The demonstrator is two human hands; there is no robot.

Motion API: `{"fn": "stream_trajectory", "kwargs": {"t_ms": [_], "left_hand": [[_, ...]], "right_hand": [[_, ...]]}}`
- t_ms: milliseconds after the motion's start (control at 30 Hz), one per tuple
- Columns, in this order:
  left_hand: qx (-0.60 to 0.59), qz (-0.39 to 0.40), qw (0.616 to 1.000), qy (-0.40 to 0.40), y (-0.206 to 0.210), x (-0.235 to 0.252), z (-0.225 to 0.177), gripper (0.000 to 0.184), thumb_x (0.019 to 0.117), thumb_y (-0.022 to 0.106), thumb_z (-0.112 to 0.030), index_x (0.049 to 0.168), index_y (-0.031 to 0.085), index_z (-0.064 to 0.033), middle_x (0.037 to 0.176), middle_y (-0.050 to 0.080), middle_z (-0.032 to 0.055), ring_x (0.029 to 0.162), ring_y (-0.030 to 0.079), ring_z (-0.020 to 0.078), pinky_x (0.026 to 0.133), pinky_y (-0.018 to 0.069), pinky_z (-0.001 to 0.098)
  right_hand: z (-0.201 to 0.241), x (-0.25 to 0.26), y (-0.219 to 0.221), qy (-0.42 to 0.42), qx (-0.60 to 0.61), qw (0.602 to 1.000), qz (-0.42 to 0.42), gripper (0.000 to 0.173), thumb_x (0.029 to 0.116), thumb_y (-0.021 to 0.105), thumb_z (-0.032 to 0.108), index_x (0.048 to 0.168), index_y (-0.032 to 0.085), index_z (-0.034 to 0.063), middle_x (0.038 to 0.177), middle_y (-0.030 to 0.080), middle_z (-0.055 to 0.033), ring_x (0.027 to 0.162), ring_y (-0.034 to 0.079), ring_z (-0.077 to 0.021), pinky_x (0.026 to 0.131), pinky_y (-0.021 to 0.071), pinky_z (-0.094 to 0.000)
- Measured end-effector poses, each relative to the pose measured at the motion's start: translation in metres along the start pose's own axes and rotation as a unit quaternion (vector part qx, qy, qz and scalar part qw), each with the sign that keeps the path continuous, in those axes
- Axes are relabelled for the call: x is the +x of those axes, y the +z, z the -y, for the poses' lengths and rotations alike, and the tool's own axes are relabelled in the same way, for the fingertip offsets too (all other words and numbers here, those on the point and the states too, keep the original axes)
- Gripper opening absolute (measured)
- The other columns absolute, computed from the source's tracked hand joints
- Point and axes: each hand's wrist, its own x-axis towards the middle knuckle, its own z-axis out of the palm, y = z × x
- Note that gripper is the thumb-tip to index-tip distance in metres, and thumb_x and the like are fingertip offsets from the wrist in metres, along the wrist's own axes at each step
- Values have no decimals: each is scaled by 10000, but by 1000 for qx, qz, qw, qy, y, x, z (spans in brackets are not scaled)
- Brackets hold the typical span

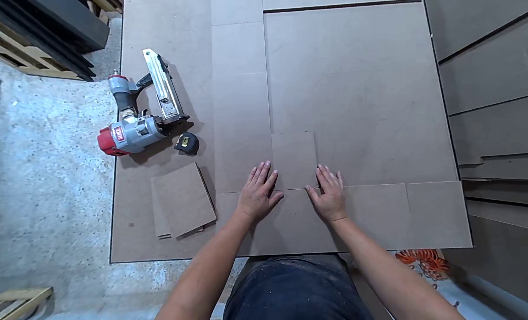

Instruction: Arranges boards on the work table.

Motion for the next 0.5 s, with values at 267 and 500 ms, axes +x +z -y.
{"fn": "stream_trajectory", "kwargs": {"t_ms": [267, 500], "left_hand": [[-10, -14, 1000, 12, 1, -2, 4, 725, 982, 477, -691, 1475, 585, -171, 1675, 325, 120, 1575, 243, 266, 1298, 188, 487], [-13, -22, 1000, 0, -2, -2, 1, 716, 954, 520, -704, 1450, 606, -195, 1668, 343, 110, 1569, 261, 264, 1290, 215, 497]], "right_hand": [[1, 1, 2, -11, 9, 1000, 5, 663, 995, 512, 577, 1465, 571, 113, 1581, 488, -41, 1510, 380, -220, 1266, 201, -580], [4, -1, -1, -16, 8, 1000, 6, 666, 987, 485, 587, 1439, 593, 110, 1552, 519, -55, 1480, 427, -244, 1258, 232, -581]]}}
